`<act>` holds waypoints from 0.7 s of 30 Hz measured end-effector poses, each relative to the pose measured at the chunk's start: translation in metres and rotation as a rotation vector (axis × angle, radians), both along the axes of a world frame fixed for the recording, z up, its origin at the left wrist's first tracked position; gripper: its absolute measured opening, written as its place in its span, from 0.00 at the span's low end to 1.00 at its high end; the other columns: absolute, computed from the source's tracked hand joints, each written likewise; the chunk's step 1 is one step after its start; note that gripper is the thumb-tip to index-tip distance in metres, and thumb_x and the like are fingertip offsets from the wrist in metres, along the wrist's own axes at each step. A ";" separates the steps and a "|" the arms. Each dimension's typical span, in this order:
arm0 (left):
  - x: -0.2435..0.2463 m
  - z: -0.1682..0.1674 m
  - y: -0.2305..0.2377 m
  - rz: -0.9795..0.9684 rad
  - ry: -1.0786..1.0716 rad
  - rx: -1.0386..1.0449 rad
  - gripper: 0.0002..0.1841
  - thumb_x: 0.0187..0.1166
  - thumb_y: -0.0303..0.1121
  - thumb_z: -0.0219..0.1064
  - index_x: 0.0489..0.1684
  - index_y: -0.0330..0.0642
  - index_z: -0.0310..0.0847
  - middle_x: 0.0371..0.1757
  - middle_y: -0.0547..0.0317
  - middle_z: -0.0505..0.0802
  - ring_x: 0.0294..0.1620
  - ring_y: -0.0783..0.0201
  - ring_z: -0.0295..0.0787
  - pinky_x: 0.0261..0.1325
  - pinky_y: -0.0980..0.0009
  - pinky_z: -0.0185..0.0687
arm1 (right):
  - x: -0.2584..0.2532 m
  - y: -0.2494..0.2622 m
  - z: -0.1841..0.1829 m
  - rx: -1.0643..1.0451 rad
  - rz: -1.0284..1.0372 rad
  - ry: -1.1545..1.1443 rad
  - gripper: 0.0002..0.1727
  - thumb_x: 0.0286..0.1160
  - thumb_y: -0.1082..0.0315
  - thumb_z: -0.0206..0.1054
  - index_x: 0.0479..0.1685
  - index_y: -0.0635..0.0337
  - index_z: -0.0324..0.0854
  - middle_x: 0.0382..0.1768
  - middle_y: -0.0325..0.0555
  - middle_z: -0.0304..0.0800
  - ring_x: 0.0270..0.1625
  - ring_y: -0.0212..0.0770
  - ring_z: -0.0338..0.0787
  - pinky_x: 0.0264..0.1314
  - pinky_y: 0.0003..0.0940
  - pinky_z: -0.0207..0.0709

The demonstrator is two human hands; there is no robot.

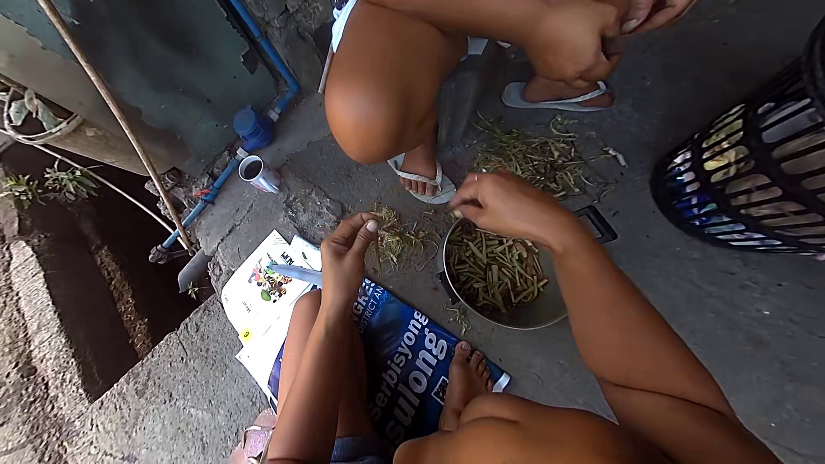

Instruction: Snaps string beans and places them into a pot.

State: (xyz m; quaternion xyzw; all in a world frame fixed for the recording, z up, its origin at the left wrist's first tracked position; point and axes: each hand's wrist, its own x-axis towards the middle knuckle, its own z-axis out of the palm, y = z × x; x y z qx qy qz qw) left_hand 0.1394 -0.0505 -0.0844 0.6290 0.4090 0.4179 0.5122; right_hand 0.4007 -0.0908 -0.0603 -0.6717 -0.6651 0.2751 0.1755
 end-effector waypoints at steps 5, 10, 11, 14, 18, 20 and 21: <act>0.000 0.000 0.007 -0.049 -0.204 -0.243 0.10 0.87 0.25 0.60 0.46 0.42 0.90 0.42 0.65 0.92 0.44 0.73 0.87 0.56 0.72 0.84 | -0.016 -0.010 -0.011 0.103 -0.014 0.030 0.09 0.79 0.64 0.73 0.48 0.59 0.95 0.45 0.54 0.92 0.44 0.53 0.91 0.51 0.56 0.83; 0.004 0.002 0.004 -0.087 -0.201 -0.276 0.10 0.86 0.24 0.60 0.45 0.42 0.90 0.40 0.65 0.93 0.42 0.73 0.87 0.54 0.73 0.84 | -0.059 -0.002 -0.007 0.544 0.041 0.419 0.13 0.76 0.66 0.73 0.55 0.55 0.93 0.52 0.44 0.86 0.43 0.33 0.84 0.45 0.29 0.80; 0.003 0.002 0.003 -0.101 -0.195 -0.273 0.09 0.86 0.24 0.61 0.45 0.41 0.90 0.40 0.65 0.93 0.43 0.74 0.88 0.54 0.73 0.85 | -0.064 0.000 -0.006 0.588 0.059 0.420 0.12 0.76 0.66 0.73 0.56 0.55 0.94 0.53 0.44 0.86 0.47 0.34 0.84 0.50 0.29 0.80; 0.003 0.003 0.002 -0.130 -0.185 -0.273 0.09 0.84 0.23 0.63 0.43 0.41 0.92 0.38 0.65 0.93 0.40 0.74 0.87 0.51 0.75 0.84 | -0.069 0.006 -0.010 0.671 0.107 0.376 0.09 0.76 0.68 0.72 0.49 0.52 0.96 0.52 0.45 0.86 0.54 0.40 0.83 0.61 0.38 0.77; 0.000 0.007 0.003 -0.141 -0.128 -0.272 0.09 0.84 0.23 0.63 0.42 0.39 0.92 0.38 0.64 0.94 0.40 0.75 0.88 0.50 0.76 0.84 | -0.068 0.007 -0.013 0.761 0.150 0.244 0.08 0.77 0.65 0.71 0.42 0.49 0.97 0.52 0.46 0.86 0.56 0.44 0.81 0.60 0.39 0.75; 0.000 0.009 0.003 -0.140 -0.098 -0.271 0.08 0.84 0.23 0.63 0.43 0.40 0.91 0.37 0.64 0.94 0.39 0.75 0.87 0.49 0.77 0.83 | -0.069 0.007 -0.015 0.859 0.176 0.123 0.09 0.79 0.64 0.68 0.41 0.50 0.96 0.52 0.48 0.88 0.60 0.50 0.82 0.61 0.45 0.74; 0.001 0.008 0.003 -0.135 -0.095 -0.273 0.08 0.84 0.24 0.63 0.43 0.39 0.91 0.37 0.64 0.94 0.39 0.75 0.87 0.48 0.77 0.83 | -0.070 0.008 -0.016 0.900 0.185 0.063 0.09 0.79 0.65 0.67 0.41 0.52 0.94 0.51 0.50 0.88 0.60 0.52 0.82 0.61 0.46 0.75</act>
